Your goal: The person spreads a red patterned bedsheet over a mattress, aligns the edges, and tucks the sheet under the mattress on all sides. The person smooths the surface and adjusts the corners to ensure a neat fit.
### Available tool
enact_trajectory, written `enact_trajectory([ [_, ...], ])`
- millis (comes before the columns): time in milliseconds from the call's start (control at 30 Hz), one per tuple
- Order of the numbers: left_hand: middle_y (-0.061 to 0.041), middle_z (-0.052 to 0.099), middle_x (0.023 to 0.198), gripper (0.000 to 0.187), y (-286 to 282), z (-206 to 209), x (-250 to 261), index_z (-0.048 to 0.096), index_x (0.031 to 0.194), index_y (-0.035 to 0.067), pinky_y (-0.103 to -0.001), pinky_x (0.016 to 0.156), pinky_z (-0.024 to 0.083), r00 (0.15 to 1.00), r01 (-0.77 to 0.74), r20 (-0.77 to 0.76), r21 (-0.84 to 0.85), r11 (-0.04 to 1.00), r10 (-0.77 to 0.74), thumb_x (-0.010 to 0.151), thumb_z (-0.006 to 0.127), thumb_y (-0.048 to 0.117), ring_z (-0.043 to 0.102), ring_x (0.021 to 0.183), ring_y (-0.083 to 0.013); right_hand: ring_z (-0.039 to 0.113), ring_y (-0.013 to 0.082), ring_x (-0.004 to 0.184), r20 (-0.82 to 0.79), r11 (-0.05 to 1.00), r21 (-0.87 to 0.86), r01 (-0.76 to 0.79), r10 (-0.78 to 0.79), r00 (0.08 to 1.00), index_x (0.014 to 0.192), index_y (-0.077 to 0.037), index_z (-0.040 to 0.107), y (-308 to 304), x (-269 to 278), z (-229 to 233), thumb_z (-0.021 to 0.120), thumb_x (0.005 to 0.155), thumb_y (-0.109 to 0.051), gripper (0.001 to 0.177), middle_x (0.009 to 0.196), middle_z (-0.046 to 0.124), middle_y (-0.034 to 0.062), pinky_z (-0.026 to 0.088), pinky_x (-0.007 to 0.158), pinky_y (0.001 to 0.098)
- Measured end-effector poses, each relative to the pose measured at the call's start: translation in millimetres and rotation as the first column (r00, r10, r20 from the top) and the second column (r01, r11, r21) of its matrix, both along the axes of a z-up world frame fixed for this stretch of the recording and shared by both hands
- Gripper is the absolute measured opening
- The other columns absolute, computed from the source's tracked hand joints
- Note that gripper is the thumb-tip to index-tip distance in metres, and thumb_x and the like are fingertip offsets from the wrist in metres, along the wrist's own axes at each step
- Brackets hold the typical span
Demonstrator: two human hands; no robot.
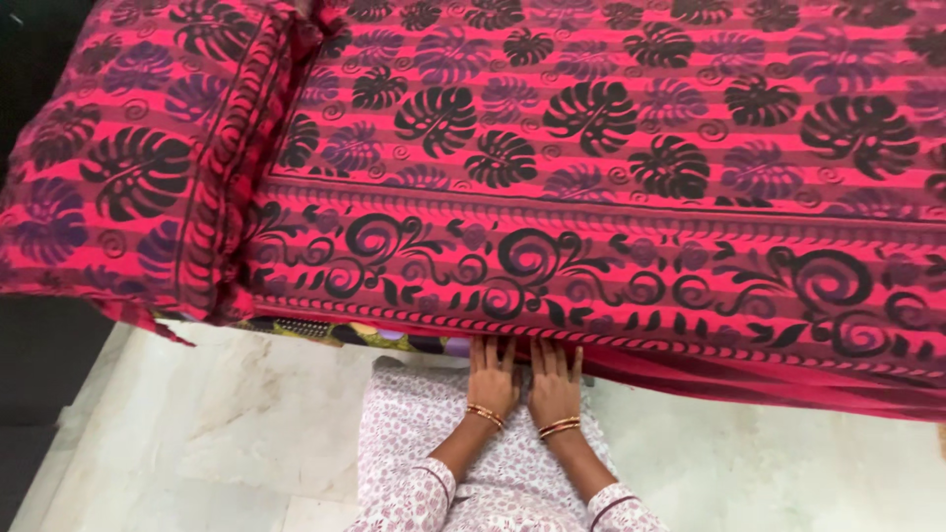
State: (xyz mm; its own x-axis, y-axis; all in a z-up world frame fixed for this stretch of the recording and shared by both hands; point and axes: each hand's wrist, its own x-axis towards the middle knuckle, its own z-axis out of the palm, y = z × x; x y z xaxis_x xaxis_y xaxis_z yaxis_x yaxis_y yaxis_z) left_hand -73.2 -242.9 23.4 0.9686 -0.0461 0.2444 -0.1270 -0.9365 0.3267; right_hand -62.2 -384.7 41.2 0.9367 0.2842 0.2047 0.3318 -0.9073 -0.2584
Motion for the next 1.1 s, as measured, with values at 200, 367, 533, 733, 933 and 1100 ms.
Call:
enact_trajectory([
  [200, -0.027, 0.032, 0.159, 0.068, -14, -11, -1, 0.043, 0.153, 0.011, -0.072, 0.119, 0.006, 0.991, -0.126, 0.071, 0.273, 0.954, 0.111, 0.087, 0.054, 0.023, 0.016, 0.151, -0.0482, 0.034, 0.0171, 0.148, -0.05, 0.993, -0.11, -0.032, 0.026, 0.998, 0.156, -0.016, 0.037, -17, 2, -5, 0.056, 0.083, -0.016, 0.075, 0.158, 0.043, -0.0001, 0.001, 0.12, 0.0726],
  [367, -0.029, 0.032, 0.155, 0.069, -38, 0, 1, 0.044, 0.149, 0.005, -0.075, 0.117, 0.004, 0.975, -0.222, 0.014, 0.173, 0.96, 0.223, 0.084, 0.056, 0.024, 0.015, 0.151, -0.0512, 0.036, 0.0203, 0.145, -0.094, 0.991, -0.041, -0.127, 0.123, 0.988, 0.155, -0.016, 0.034, -30, 11, -3, 0.059, 0.085, -0.019, 0.074, 0.156, 0.044, 0.0017, 0.003, 0.114, 0.0797],
  [533, -0.026, 0.038, 0.153, 0.073, -38, -8, 0, 0.043, 0.15, -0.002, -0.065, 0.126, 0.011, 0.994, -0.087, 0.061, -0.008, 0.996, 0.087, 0.083, 0.06, 0.018, 0.026, 0.15, -0.0458, 0.038, 0.018, 0.146, -0.097, 0.97, -0.137, -0.199, 0.187, 0.978, 0.158, -0.016, 0.034, -43, 14, 2, 0.059, 0.085, -0.016, 0.077, 0.158, 0.044, 0.0005, 0.007, 0.117, 0.0747],
  [733, -0.025, 0.039, 0.157, 0.076, -46, -6, -2, 0.042, 0.153, -0.003, -0.057, 0.127, 0.017, 0.986, 0.127, 0.107, -0.013, 0.992, -0.125, 0.081, 0.061, 0.015, 0.03, 0.15, -0.044, 0.039, 0.0196, 0.146, -0.055, 0.987, -0.088, -0.134, 0.129, 0.99, 0.151, -0.012, 0.043, -63, 1, 11, 0.058, 0.083, -0.014, 0.07, 0.157, 0.045, 0.0034, 0.007, 0.121, 0.0694],
  [933, -0.026, 0.036, 0.156, 0.074, -68, -22, 7, 0.042, 0.152, -0.001, -0.064, 0.124, 0.015, 0.978, 0.121, 0.161, 0.063, 0.991, -0.13, 0.083, 0.06, 0.019, 0.03, 0.147, -0.0452, 0.039, 0.0185, 0.146, -0.018, 0.988, -0.151, -0.042, 0.039, 0.999, 0.149, -0.01, 0.046, -87, -2, 11, 0.055, 0.084, -0.014, 0.066, 0.156, 0.047, 0.003, 0.006, 0.12, 0.0713],
  [1100, -0.027, 0.034, 0.156, 0.07, -80, -38, 13, 0.04, 0.154, 0.0, -0.065, 0.124, 0.012, 0.998, 0.043, -0.049, 0.239, 0.97, -0.032, 0.089, 0.052, 0.02, 0.028, 0.148, -0.0472, 0.042, 0.0194, 0.144, 0.02, 0.991, -0.136, 0.01, -0.008, 1.0, 0.146, -0.01, 0.051, -82, 0, 7, 0.054, 0.087, -0.019, 0.06, 0.15, 0.053, 0.0038, 0.004, 0.119, 0.0739],
])
